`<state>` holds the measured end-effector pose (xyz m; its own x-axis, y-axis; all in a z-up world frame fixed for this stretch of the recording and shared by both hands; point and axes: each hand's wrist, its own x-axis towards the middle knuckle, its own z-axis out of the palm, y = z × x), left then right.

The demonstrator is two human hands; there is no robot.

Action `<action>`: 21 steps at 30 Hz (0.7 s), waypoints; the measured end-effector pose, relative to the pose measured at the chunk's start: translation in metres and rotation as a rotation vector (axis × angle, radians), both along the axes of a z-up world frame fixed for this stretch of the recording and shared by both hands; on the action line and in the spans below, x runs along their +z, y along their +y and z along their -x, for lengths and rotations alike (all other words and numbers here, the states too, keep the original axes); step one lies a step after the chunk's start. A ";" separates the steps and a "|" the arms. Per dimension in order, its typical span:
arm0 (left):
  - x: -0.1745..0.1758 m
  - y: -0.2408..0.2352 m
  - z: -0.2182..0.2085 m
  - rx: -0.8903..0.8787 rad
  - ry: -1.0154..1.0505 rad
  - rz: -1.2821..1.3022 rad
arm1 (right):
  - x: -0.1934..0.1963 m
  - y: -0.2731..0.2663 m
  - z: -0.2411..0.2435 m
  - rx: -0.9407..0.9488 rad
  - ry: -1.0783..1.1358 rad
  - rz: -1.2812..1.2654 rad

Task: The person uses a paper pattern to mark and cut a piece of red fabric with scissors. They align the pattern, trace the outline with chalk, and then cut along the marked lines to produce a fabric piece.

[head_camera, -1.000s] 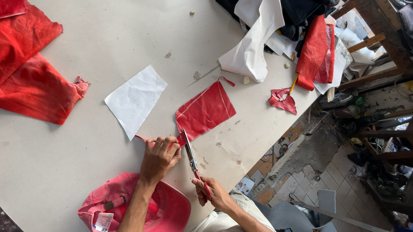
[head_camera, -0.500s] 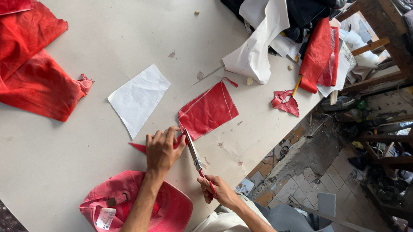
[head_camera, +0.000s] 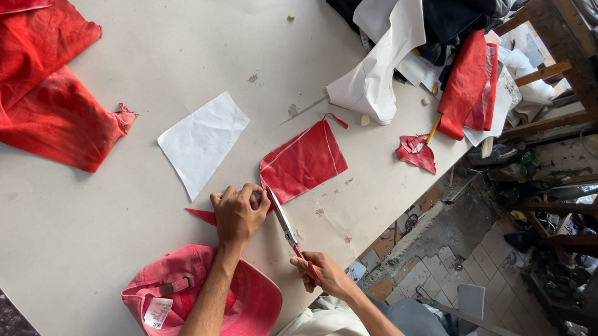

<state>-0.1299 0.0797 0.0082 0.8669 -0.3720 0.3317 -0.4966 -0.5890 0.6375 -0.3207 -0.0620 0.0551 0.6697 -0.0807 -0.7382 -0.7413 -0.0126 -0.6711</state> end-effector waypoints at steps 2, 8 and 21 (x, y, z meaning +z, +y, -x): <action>0.001 0.000 0.000 -0.003 -0.005 0.004 | 0.001 -0.003 0.000 0.025 -0.013 0.027; -0.003 0.000 0.000 -0.006 0.010 0.005 | -0.005 -0.012 0.000 0.039 0.008 -0.023; -0.015 0.000 -0.001 -0.025 0.006 -0.011 | -0.014 -0.023 -0.023 0.043 -0.024 -0.001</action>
